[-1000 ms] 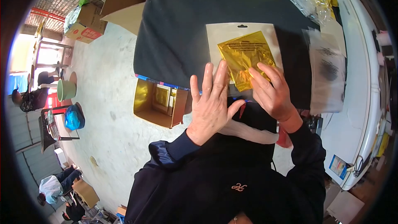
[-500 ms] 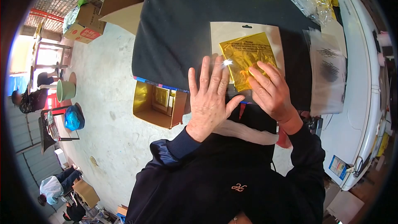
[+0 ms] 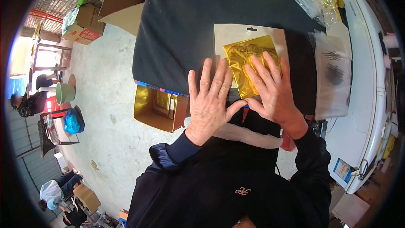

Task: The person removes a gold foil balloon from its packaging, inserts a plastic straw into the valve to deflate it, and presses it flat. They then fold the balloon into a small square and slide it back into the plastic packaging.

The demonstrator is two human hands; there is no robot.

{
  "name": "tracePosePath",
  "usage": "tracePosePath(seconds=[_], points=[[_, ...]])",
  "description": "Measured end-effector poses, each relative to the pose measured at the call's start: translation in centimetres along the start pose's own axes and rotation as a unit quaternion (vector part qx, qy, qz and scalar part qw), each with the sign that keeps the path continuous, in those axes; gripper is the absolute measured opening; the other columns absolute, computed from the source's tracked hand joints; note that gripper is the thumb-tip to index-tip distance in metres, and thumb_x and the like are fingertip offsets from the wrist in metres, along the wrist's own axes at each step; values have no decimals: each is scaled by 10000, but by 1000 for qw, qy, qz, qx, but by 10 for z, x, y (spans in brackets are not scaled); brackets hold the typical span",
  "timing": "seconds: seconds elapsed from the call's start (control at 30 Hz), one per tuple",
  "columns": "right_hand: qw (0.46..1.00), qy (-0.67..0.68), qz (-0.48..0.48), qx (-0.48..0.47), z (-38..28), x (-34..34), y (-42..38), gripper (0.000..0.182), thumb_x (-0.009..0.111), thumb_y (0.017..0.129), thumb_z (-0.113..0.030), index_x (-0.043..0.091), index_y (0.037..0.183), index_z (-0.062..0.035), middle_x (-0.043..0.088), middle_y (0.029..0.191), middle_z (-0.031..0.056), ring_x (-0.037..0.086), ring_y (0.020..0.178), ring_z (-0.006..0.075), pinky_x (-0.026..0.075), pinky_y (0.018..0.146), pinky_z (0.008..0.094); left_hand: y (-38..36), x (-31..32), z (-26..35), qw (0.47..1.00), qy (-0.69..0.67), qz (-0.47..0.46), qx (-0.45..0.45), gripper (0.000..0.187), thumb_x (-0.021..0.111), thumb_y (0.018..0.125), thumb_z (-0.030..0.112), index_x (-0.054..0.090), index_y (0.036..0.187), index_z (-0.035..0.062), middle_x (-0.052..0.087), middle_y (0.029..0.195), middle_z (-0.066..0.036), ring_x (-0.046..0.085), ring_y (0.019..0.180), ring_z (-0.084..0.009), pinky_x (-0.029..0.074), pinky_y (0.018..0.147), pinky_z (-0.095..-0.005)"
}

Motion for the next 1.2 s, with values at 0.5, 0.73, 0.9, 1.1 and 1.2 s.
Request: tracePosePath(seconds=[0.5,0.73,0.9,1.1,1.2], points=[[999,14,-26,14,0,9,-4,945,799,881,-610,541,1628,-92,440,1713,158,282,1625,429,132,1294,739,5,-7,-6,999,-27,9,33,993,473,936,906,625,1575,161,330,1799,-82,123,1699,-381,-24,1341,-656],[999,23,-26,14,2,10,-5,932,786,892,-621,527,1649,-143,409,1732,163,253,1625,475,128,1282,760,9,-10,-10,998,-49,2,38,914,484,953,882,693,1507,185,323,1798,-108,104,1699,-400,-19,1337,-669],[999,21,-29,15,2,11,-4,914,789,893,-615,542,1641,-152,397,1741,167,245,1627,483,126,1281,764,10,-11,-11,998,-49,-2,46,870,479,971,862,719,1477,196,314,1801,-116,105,1698,-403,-10,1336,-673],[1000,21,-19,10,2,12,-5,862,772,898,-633,582,1619,-199,396,1742,171,262,1619,493,113,1278,766,15,-13,-7,997,-20,-12,69,845,478,977,854,683,1523,242,295,1807,-118,113,1695,-410,35,1332,-680],[1000,20,-17,7,1,11,-5,839,764,899,-643,599,1610,-229,399,1740,172,264,1617,500,113,1274,769,19,-13,-4,996,-11,-16,84,845,484,970,856,669,1537,258,284,1810,-118,120,1693,-412,55,1329,-685]])
Point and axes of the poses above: each hand's wrist, its own y-axis towards the middle knuckle, its own x-axis out of the palm, z = x × y, the point moved 7 cm from there along y, towards the middle knuckle
